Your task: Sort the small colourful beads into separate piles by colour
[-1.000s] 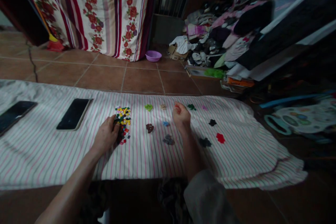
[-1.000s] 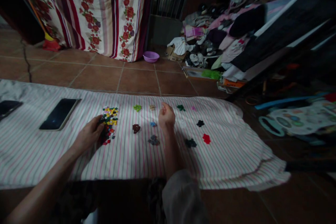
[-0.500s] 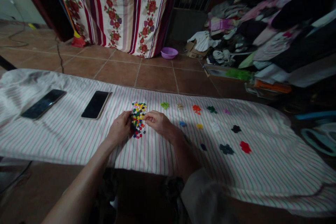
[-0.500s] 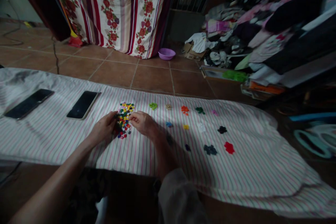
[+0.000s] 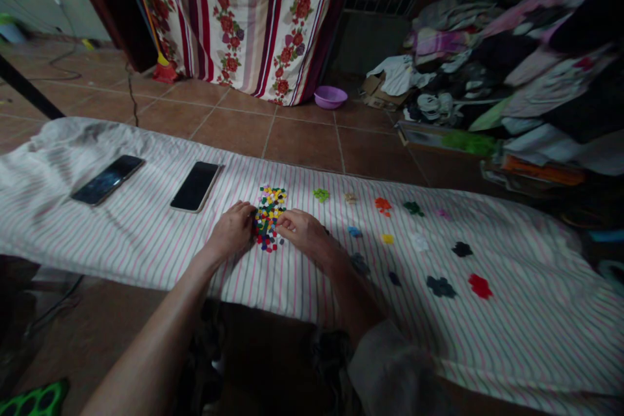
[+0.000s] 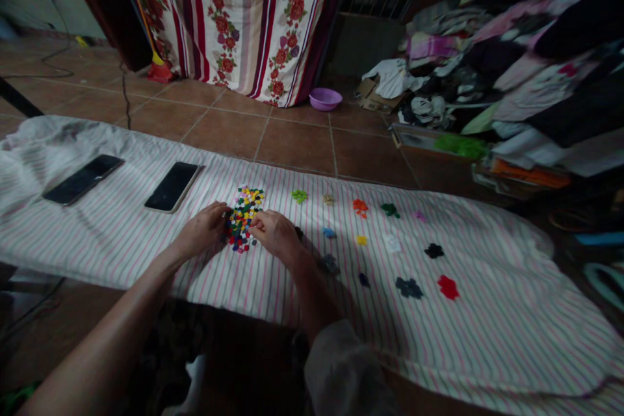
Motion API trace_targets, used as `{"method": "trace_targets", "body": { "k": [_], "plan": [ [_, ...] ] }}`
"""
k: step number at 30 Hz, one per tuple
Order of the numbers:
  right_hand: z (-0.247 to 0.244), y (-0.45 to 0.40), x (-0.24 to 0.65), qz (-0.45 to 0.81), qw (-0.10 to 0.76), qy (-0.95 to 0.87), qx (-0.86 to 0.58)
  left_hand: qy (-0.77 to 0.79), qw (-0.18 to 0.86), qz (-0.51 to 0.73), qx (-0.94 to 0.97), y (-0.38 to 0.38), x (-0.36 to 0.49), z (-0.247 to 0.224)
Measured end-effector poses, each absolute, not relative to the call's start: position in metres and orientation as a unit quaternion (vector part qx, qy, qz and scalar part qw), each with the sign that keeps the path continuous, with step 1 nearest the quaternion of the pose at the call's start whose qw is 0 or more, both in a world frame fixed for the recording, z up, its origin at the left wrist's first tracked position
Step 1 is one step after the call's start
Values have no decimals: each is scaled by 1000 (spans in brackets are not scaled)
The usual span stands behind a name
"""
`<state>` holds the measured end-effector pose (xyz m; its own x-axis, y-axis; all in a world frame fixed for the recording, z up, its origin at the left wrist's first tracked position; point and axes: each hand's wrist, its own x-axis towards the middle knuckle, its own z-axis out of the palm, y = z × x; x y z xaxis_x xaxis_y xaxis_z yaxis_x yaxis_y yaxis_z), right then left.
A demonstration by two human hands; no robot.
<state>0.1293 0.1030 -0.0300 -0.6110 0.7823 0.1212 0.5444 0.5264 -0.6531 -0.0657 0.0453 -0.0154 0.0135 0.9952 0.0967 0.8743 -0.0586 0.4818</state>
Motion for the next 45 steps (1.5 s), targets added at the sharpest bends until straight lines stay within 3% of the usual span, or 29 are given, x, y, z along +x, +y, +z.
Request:
{"method": "trace_targets", "body": {
  "k": [12, 31, 39, 45],
  "plan": [
    [-37, 101, 126, 264, 246, -843, -398, 660, 122, 209, 711, 52, -56, -17],
    [-38, 100, 135, 475, 301, -729, -390, 651, 108, 198, 725, 53, -54, -17],
    [-29, 112, 175, 371, 345, -739, -443, 663, 103, 199, 714, 51, -54, -21],
    [-14, 121, 267, 241, 366, -706, -556, 667, 105, 173, 717, 51, -59, -22]
  ]
}}
